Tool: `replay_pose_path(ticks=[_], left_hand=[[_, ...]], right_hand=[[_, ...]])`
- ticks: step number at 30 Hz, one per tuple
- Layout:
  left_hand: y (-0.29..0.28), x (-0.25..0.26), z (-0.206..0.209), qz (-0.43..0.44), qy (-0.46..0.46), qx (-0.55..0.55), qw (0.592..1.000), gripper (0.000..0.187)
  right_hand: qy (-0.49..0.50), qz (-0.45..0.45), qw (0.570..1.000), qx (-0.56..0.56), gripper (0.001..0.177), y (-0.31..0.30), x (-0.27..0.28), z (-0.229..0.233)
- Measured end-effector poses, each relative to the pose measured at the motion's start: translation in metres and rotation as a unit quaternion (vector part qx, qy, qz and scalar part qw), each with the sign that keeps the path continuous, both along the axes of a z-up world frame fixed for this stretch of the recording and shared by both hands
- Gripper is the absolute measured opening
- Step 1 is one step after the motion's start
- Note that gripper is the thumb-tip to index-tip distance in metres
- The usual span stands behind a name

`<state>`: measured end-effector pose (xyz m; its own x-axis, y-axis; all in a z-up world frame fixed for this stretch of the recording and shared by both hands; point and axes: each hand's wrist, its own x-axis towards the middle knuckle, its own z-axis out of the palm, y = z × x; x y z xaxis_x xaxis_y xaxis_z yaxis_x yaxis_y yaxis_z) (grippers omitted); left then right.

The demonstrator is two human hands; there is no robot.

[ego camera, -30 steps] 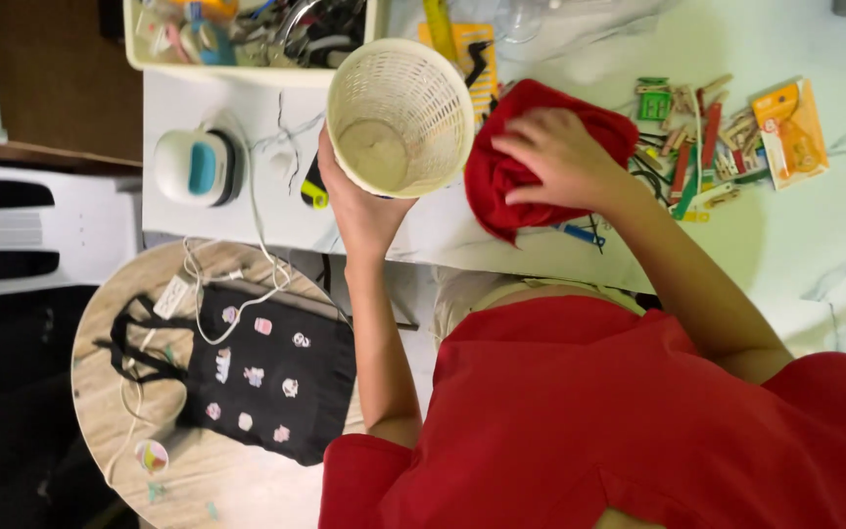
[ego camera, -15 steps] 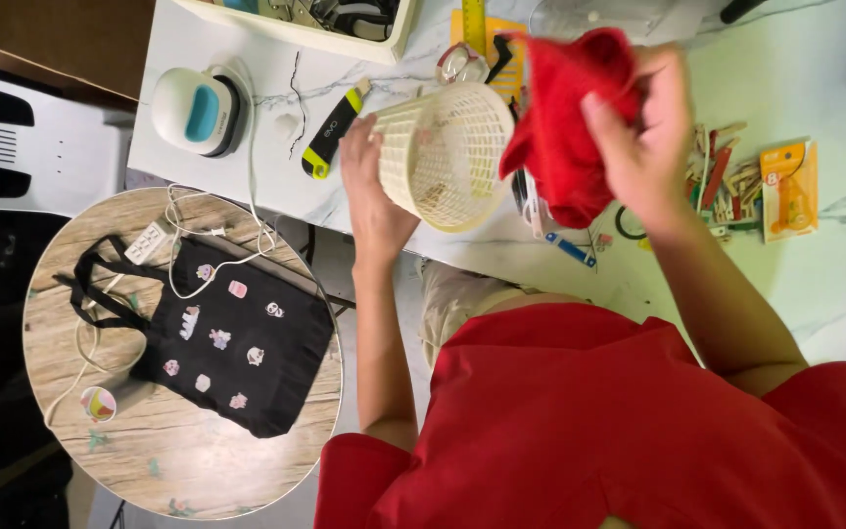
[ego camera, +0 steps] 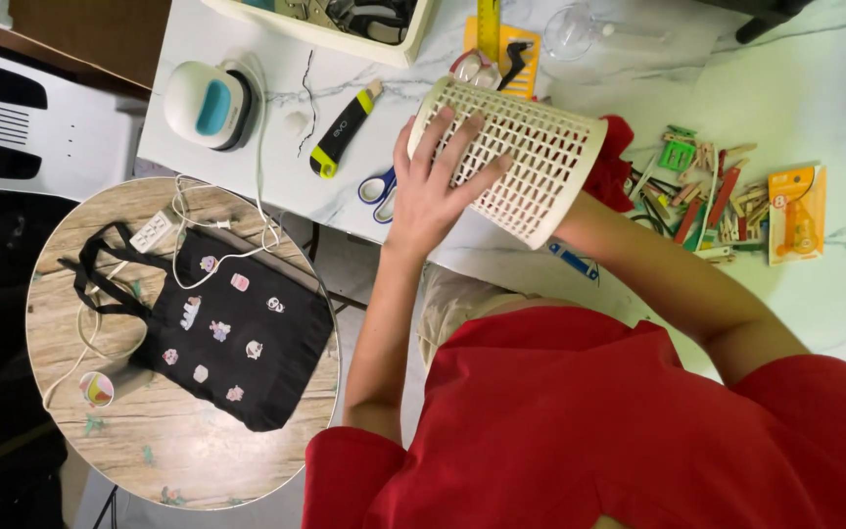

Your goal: Tidying up a desk by organizing various office and craft supplies into containers and onto a shelf.

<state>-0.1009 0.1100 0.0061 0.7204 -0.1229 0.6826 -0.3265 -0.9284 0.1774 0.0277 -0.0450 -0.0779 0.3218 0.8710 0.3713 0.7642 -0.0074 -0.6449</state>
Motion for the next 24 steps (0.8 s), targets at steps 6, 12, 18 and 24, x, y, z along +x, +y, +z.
replay_pose_path(ticks=[6, 12, 18, 24], left_hand=[[-0.016, 0.013, -0.037, 0.005, -0.045, -0.007, 0.999, 0.038], [-0.009, 0.034, -0.032, -0.045, -0.023, -0.063, 0.997, 0.032], [-0.020, 0.039, -0.036, -0.086, -0.002, -0.060, 0.995, 0.045], [-0.009, 0.048, -0.023, -0.103, -0.006, -0.153, 0.983, 0.075]], right_hand=[[0.029, -0.010, 0.999, -0.043, 0.045, -0.003, 0.014, 0.003], [0.057, -0.010, 0.995, -0.084, 0.044, -0.003, 0.020, 0.007], [0.081, -0.014, 0.990, -0.118, 0.044, 0.007, 0.037, 0.007], [0.117, -0.037, 0.979, -0.161, 0.044, -0.011, 0.040, 0.017]])
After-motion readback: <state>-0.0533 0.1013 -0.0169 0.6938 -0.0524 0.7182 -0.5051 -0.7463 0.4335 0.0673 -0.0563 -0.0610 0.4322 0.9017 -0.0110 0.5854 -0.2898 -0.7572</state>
